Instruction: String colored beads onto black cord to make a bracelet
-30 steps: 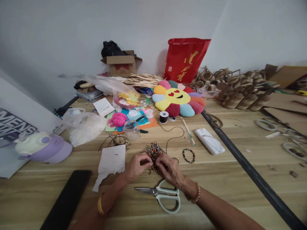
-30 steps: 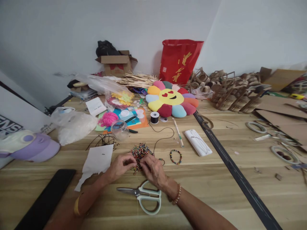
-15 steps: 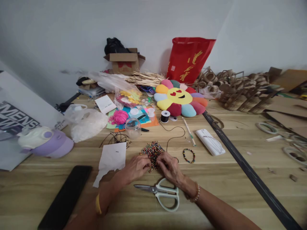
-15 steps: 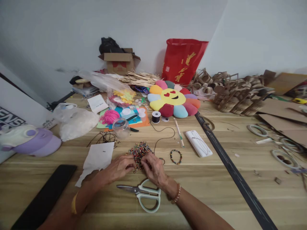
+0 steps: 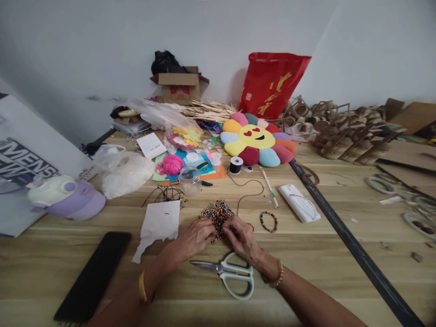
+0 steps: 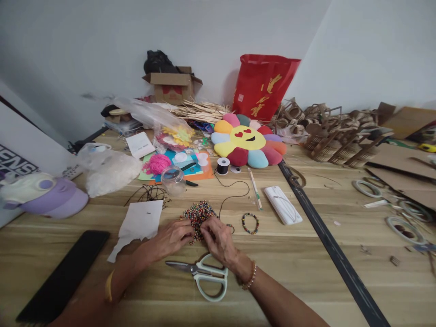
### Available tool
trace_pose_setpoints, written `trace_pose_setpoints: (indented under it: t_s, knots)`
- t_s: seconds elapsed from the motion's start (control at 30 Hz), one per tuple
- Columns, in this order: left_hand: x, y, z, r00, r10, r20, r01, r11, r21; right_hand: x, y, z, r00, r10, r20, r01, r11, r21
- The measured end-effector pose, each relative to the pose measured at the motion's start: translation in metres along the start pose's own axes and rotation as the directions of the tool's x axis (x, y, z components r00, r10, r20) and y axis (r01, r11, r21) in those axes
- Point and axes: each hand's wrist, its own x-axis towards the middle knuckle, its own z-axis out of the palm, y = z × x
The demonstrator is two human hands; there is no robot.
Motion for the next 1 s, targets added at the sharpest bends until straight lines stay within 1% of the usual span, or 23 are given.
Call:
trace_pose_setpoints:
  t_s: [0.13,0.2,0.27,0.33,0.43,0.53,0.63,0.77,0.9,1.0]
  knots:
    - [0.000,0.000,0.000,0.999,0.023,-0.024,-0.023,1.000,-0.004,-0.001,0.001,0.000,1.000,0.006,0.004,-0.006,1.000,0.004]
    - [0.002,0.002,-0.002,0.999,0.007,-0.051,-0.008,1.000,-0.030,-0.001,0.000,-0.001,1.000,0.012,0.003,-0.012,1.000,0.008]
    - [0.004,0.005,-0.006,0.996,-0.044,-0.082,0.037,0.996,-0.083,0.000,-0.002,-0.002,1.000,0.011,0.004,-0.011,1.000,0.015]
    - [0.007,0.006,-0.009,0.986,-0.121,-0.117,0.100,0.981,-0.167,0.001,-0.003,-0.002,1.000,0.007,0.002,-0.007,1.000,0.021]
    - [0.010,0.005,-0.012,0.954,-0.249,-0.166,0.185,0.926,-0.329,0.002,-0.005,-0.003,1.000,0.000,-0.010,0.000,1.000,0.031]
    - [0.012,-0.001,-0.009,0.929,-0.314,-0.195,0.190,0.859,-0.476,0.002,-0.005,-0.003,1.000,-0.007,-0.012,0.007,0.999,0.036]
    - [0.012,-0.008,-0.002,0.926,-0.317,-0.203,0.150,0.805,-0.574,0.002,-0.005,-0.003,1.000,-0.015,-0.005,0.015,1.000,0.024]
    - [0.013,-0.014,0.005,0.937,-0.293,-0.193,0.107,0.764,-0.637,0.001,-0.005,-0.004,1.000,-0.015,0.016,0.015,1.000,0.004]
    - [0.013,-0.016,0.005,0.943,-0.270,-0.193,0.075,0.741,-0.667,0.002,-0.006,-0.004,1.000,-0.014,0.021,0.015,1.000,-0.002]
    - [0.013,-0.014,0.003,0.946,-0.272,-0.178,0.082,0.730,-0.679,0.002,-0.006,-0.003,1.000,-0.012,0.016,0.012,1.000,-0.002]
